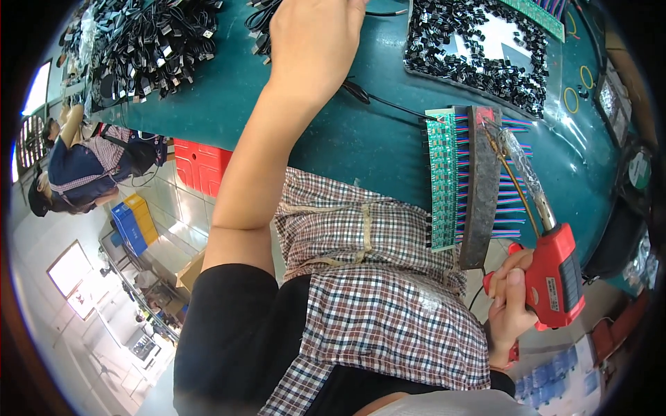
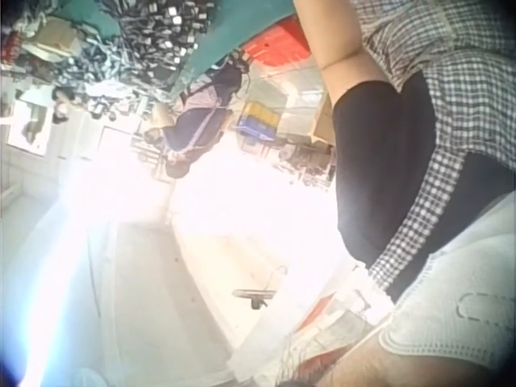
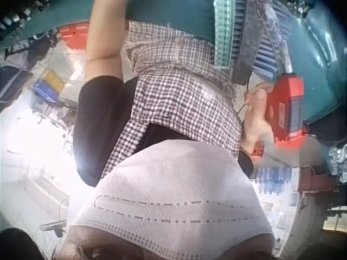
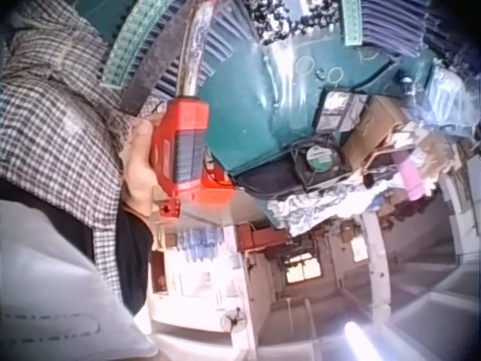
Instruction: The person solders wires onto circuit boards using a soldering iron, replaces the finished circuit board under a metal weight, and attaches and solders more wires onto the new board.
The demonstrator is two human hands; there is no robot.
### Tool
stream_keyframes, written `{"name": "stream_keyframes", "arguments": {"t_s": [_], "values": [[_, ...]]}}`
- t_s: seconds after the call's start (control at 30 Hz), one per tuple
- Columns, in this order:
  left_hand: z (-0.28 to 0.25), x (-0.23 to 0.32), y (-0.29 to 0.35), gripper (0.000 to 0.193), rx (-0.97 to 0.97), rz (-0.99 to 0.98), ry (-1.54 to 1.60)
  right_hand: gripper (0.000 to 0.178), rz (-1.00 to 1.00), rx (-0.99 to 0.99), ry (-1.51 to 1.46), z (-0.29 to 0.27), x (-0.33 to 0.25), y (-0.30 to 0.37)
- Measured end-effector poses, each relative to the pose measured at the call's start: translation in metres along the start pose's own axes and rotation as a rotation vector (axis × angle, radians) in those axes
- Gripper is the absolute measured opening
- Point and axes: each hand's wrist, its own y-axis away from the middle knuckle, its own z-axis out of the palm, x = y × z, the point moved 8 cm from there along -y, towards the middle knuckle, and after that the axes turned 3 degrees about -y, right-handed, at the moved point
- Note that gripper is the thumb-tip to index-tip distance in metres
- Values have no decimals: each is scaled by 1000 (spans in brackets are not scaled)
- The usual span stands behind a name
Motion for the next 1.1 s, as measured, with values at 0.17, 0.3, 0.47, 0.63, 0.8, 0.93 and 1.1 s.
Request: {"name": "stream_keyframes", "arguments": {"t_s": [0.17, 0.3, 0.47, 0.63, 0.8, 0.93, 1.1], "values": [[-31, 34, 3, 5, -107, -206, 79, 9, -56, 9, 26, -5, -3, -6], [-41, 71, 29, 9, -132, 99, 142, 9, -150, 77, 53, -1, -17, -23], [-14, 96, 54, 6, -450, -64, 518, 29, -283, -16, 250, 17, -42, -50], [4, 102, 67, 6, -573, -160, 693, 39, -397, -159, 303, 55, -53, -64], [11, 108, 77, 7, -625, -168, 805, 38, -319, -274, 219, 67, -44, -68], [13, 110, 83, 9, -680, -208, 826, 49, -317, -304, 178, 68, -42, -66], [10, 112, 85, 9, -631, -225, 817, 36, -242, -233, 82, 62, -36, -64]]}}
